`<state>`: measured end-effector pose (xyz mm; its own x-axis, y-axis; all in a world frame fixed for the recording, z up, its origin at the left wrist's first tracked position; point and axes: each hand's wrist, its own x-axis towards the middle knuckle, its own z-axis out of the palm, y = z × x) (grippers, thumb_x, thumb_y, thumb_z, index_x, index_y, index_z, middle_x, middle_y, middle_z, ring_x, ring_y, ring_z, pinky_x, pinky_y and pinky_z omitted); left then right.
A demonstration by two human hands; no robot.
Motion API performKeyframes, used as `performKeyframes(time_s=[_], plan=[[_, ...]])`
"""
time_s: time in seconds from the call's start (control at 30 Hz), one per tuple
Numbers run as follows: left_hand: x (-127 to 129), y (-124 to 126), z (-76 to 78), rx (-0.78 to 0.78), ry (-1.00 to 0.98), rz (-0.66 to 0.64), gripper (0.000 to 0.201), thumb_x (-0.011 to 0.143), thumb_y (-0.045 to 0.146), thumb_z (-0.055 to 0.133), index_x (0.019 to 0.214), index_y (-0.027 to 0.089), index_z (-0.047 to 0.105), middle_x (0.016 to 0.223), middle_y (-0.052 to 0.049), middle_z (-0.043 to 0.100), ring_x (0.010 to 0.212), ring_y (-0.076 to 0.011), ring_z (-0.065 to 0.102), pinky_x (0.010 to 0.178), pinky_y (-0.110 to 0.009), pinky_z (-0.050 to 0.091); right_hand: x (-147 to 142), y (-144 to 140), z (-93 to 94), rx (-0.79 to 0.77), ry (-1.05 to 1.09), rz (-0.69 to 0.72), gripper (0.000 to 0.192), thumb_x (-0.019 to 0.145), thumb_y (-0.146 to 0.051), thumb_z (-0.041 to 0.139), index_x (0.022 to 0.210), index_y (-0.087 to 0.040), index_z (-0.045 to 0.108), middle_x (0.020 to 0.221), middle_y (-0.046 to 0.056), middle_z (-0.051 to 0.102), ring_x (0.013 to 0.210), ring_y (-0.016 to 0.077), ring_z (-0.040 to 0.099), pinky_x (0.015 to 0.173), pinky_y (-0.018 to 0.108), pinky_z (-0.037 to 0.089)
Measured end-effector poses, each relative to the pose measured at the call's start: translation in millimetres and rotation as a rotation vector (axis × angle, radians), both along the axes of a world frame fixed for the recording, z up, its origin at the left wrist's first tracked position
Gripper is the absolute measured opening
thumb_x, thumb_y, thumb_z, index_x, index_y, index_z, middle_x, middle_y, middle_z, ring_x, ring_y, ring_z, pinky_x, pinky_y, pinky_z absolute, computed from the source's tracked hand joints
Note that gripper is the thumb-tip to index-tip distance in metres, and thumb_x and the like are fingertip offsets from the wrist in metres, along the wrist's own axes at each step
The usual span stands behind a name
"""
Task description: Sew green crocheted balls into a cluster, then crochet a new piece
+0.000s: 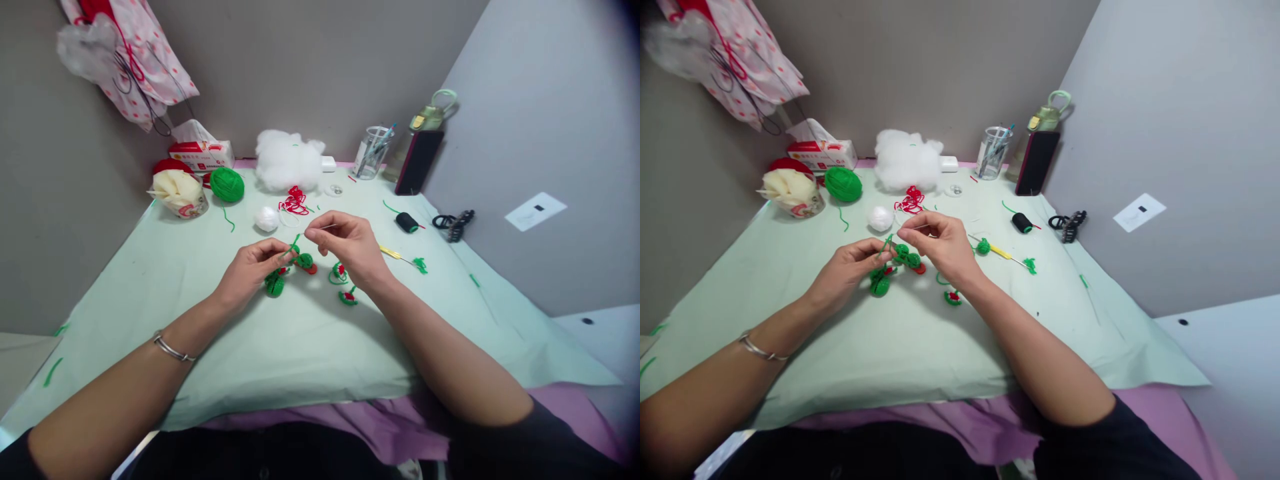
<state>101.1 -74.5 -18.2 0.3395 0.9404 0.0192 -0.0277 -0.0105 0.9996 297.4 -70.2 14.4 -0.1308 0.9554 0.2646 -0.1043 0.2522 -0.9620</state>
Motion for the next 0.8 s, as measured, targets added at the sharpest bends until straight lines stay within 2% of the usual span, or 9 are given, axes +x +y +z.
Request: performKeyframes(time_s=[0.13, 0.23, 0.33, 0.43, 0.5, 0.6, 0.7, 0.8], plan=[[-2.2, 1.9, 2.9, 0.035, 0.067, -0.009, 0.02, 0.085, 0.041, 0.076, 0.09, 0.021, 0.074, 0.088, -0.003, 0.069, 0.079, -0.0175, 0.058, 0.072, -0.031, 0.044, 2.9, -0.3, 1.5, -0.082, 0.088, 0.093, 0.029, 0.07, -0.038, 0.089, 0.075, -0.018, 0.069, 0.078, 0.0, 0.071, 0.061, 0.0083, 0.056, 0.055, 0.023, 0.048], [-8.4, 8.3, 5.3, 0.133, 0.213, 0.035, 0.022, 0.086, 0.043, 0.072, 0.092, 0.022, 0.073, 0.091, -0.005, 0.071, 0.083, -0.0204, 0.06, 0.077, -0.034, 0.045, 5.6, -0.5, 5.8, -0.149, 0.161, 0.114, 0.032, 0.072, -0.041, 0.087, 0.078, -0.019, 0.064, 0.086, 0.002, 0.074, 0.063, 0.0092, 0.06, 0.049, 0.02, 0.044], [-15.3, 16.7, 3.4, 0.274, 0.431, 0.062, 0.02, 0.085, 0.042, 0.072, 0.086, 0.022, 0.073, 0.094, -0.006, 0.071, 0.086, -0.0225, 0.06, 0.081, -0.037, 0.044, 10.7, 2.4, 9.9, -0.172, 0.194, 0.08, 0.037, 0.072, -0.044, 0.087, 0.082, -0.02, 0.061, 0.073, -0.002, 0.07, 0.052, 0.0068, 0.054, 0.042, 0.019, 0.033], [-18.1, 21.6, -2.1, 0.273, 0.526, -0.011, 0.023, 0.082, 0.043, 0.074, 0.076, 0.021, 0.072, 0.09, -0.006, 0.068, 0.083, -0.0224, 0.058, 0.077, -0.036, 0.043, 15.9, 6.2, 11.0, -0.176, 0.192, -0.002, 0.038, 0.071, -0.044, 0.088, 0.083, -0.02, 0.062, 0.062, -0.006, 0.062, 0.045, 0.0038, 0.043, 0.042, 0.018, 0.027], [-17.3, 21.3, -4.4, 0.182, 0.443, -0.083, 0.026, 0.083, 0.044, 0.073, 0.075, 0.019, 0.073, 0.086, -0.006, 0.067, 0.079, -0.021, 0.058, 0.074, -0.035, 0.043, 17.6, 7.4, 10.5, -0.185, 0.185, -0.036, 0.039, 0.07, -0.045, 0.088, 0.083, -0.02, 0.062, 0.059, -0.007, 0.058, 0.045, 0.0032, 0.039, 0.042, 0.019, 0.024], [-14.2, 16.6, -2.8, -0.003, 0.189, -0.136, 0.027, 0.085, 0.046, 0.073, 0.084, 0.02, 0.077, 0.087, -0.005, 0.072, 0.082, -0.02, 0.062, 0.079, -0.034, 0.045, 16.8, 6.9, 9.2, -0.199, 0.166, -0.03, 0.04, 0.069, -0.048, 0.089, 0.081, -0.02, 0.064, 0.058, -0.007, 0.056, 0.046, 0.0039, 0.037, 0.043, 0.02, 0.023], [-11.1, 10.8, 2.7, -0.106, 0.012, -0.135, 0.026, 0.087, 0.046, 0.074, 0.095, 0.022, 0.081, 0.096, -0.006, 0.077, 0.094, -0.0219, 0.066, 0.089, -0.034, 0.047, 13.5, 4.9, 7.1, -0.18, 0.128, 0.008, 0.038, 0.067, -0.047, 0.09, 0.077, -0.018, 0.067, 0.063, -0.005, 0.058, 0.05, 0.0045, 0.038, 0.045, 0.02, 0.027], [-9.8, 7.8, 7.2, -0.151, -0.071, -0.122, 0.025, 0.086, 0.041, 0.077, 0.104, 0.024, 0.083, 0.101, -0.006, 0.079, 0.101, -0.0227, 0.068, 0.093, -0.033, 0.048, 10.6, 2.8, 3.5, -0.152, 0.072, 0.046, 0.033, 0.068, -0.044, 0.091, 0.075, -0.018, 0.072, 0.066, -0.004, 0.058, 0.054, 0.0052, 0.041, 0.047, 0.021, 0.035]])
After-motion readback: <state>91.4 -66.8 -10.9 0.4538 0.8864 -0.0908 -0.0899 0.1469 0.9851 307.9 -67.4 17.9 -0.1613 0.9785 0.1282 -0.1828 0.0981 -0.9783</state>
